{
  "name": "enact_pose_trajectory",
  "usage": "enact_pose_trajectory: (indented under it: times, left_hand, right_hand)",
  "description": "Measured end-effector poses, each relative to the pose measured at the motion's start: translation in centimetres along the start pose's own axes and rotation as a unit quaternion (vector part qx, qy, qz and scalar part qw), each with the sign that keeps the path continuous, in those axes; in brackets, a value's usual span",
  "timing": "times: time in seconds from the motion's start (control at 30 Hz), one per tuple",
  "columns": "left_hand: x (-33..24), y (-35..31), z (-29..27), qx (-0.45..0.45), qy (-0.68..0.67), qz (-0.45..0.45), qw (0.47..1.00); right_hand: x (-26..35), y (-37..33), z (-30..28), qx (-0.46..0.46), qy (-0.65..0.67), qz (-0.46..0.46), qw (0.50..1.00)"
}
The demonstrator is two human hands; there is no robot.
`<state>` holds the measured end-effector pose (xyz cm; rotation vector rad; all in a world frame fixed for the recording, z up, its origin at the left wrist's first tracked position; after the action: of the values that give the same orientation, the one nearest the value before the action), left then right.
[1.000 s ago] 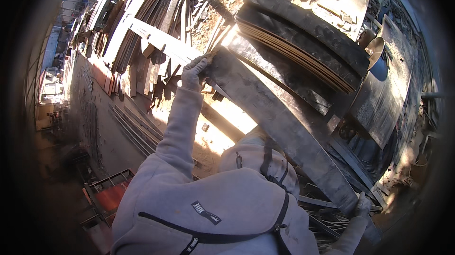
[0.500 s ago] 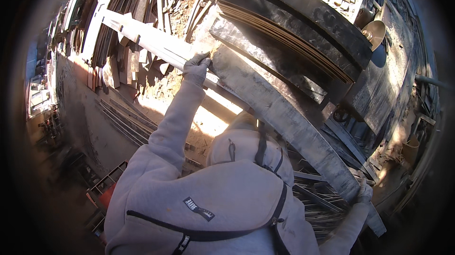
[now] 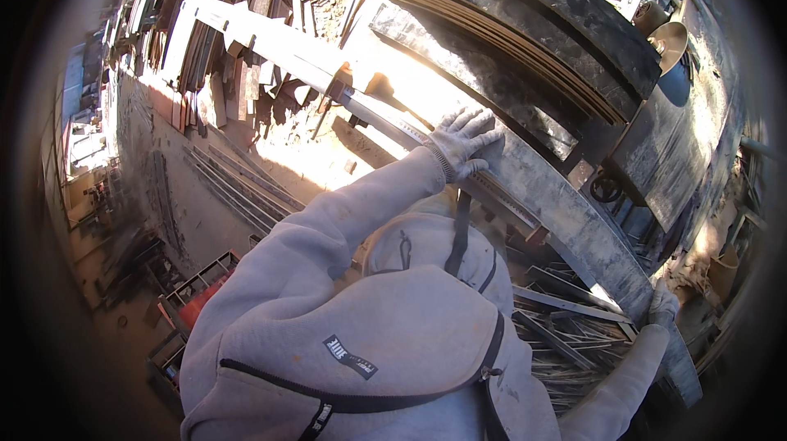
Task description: The person measures a long metal beam with a tape measure, then picks up a smaller metal bar and rubs its surface repeatedly with gloved hands. The person places the bar back on the pile and continues handling metal pieces.
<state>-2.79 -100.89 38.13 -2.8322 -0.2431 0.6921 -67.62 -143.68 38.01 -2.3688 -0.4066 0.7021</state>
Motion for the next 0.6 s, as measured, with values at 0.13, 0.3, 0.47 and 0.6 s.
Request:
enact_pose_trajectory:
  times: [0.13,0.3,0.47,0.6]
  left_hand:
    - [0.5,0.6,1.0,0.059,0.0,-0.034,0.998]
    - [-0.6,1.5,3.0,0.053,0.053,-0.02,0.997]
    - [-1.0,1.4,6.5,0.109,0.07,-0.044,0.991]
    - [-0.5,1.5,8.0,0.124,0.137,-0.04,0.982]
  right_hand:
    - [2.0,2.3,0.2,-0.027,0.059,0.034,0.997]
    - [6.0,5.1,2.5,-0.04,0.058,-0.01,0.997]
    - [9.5,7.0,4.5,-0.016,0.046,-0.034,0.998]
    - [12.2,7.4,6.0,0.016,0.033,-0.042,0.998]
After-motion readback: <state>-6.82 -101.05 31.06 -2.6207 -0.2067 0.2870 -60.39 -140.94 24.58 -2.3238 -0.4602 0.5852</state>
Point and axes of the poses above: each hand's wrist, its own y-axis towards the middle knuckle, its own z-axis out of the palm, x = y × z, the point moved 7 cm from there along y, towards the middle knuckle, and after that the axes turned 11 degrees about z, right-handed, at the moved point
